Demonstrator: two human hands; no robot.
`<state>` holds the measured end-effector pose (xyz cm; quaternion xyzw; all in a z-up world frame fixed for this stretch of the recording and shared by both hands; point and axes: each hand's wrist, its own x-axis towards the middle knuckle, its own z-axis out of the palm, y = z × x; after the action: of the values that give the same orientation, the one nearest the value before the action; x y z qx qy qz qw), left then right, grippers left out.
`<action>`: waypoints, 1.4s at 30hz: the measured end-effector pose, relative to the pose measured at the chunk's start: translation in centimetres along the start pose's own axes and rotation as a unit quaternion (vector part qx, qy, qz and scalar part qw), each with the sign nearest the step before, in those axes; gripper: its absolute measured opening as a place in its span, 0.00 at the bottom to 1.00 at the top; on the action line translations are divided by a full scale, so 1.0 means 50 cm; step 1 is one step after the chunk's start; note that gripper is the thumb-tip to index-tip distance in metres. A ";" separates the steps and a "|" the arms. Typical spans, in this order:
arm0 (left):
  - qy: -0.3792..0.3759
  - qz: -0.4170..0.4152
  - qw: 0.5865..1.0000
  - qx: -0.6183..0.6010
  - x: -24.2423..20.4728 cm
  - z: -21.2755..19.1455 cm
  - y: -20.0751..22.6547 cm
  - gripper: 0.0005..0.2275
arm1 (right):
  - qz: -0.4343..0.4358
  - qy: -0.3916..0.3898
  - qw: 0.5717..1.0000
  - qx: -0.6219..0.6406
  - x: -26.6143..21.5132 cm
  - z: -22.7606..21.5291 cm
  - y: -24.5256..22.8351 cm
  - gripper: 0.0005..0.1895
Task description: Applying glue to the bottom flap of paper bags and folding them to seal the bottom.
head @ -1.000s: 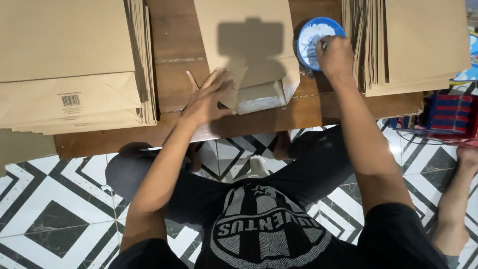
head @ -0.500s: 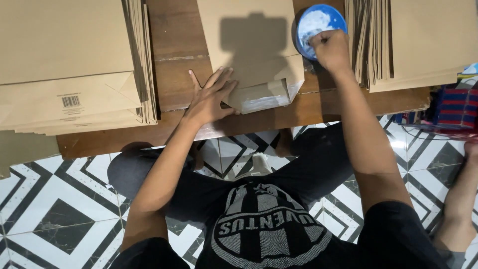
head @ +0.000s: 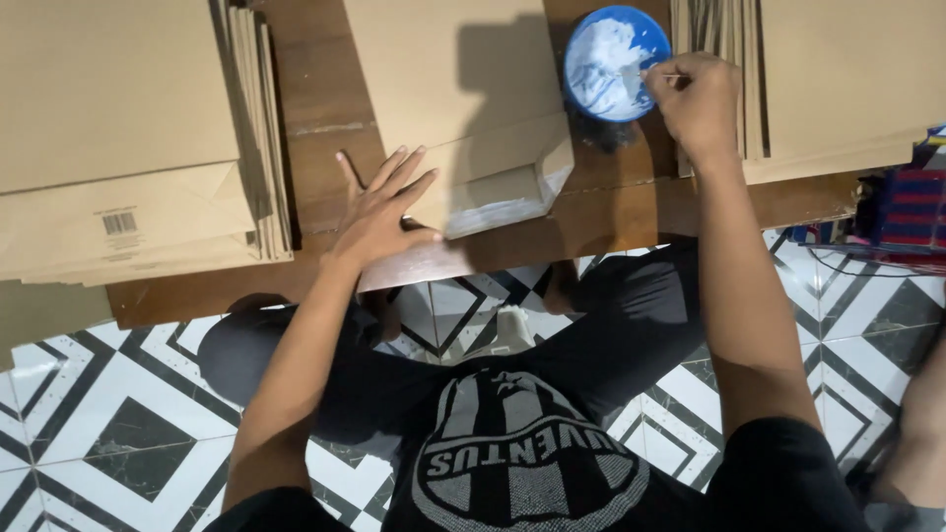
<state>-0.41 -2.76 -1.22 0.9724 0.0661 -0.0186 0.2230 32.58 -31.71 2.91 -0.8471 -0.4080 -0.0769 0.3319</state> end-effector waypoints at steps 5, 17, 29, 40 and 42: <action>0.006 0.010 1.000 0.012 -0.005 0.022 0.001 0.41 | -0.025 0.048 0.997 -0.054 0.002 -0.004 0.034 0.05; -0.003 -0.011 0.999 0.046 0.014 0.026 0.033 0.42 | 0.034 -0.125 0.987 -0.096 0.014 0.004 0.039 0.08; 0.003 -0.026 0.998 0.058 0.011 0.036 0.023 0.36 | -0.004 -0.140 0.979 -0.151 0.015 0.015 0.045 0.07; 0.019 0.007 0.999 0.036 -0.025 0.020 0.014 0.35 | -0.032 0.083 0.996 0.019 -0.072 0.005 -0.075 0.05; 0.038 0.001 0.999 0.024 -0.040 0.031 0.008 0.35 | -0.018 0.097 0.994 0.045 -0.114 0.035 -0.078 0.06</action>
<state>-2.33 -4.05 -2.30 0.9776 0.0726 0.0166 0.1967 25.72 -32.52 1.23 -0.8124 -0.3922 -0.1464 0.4059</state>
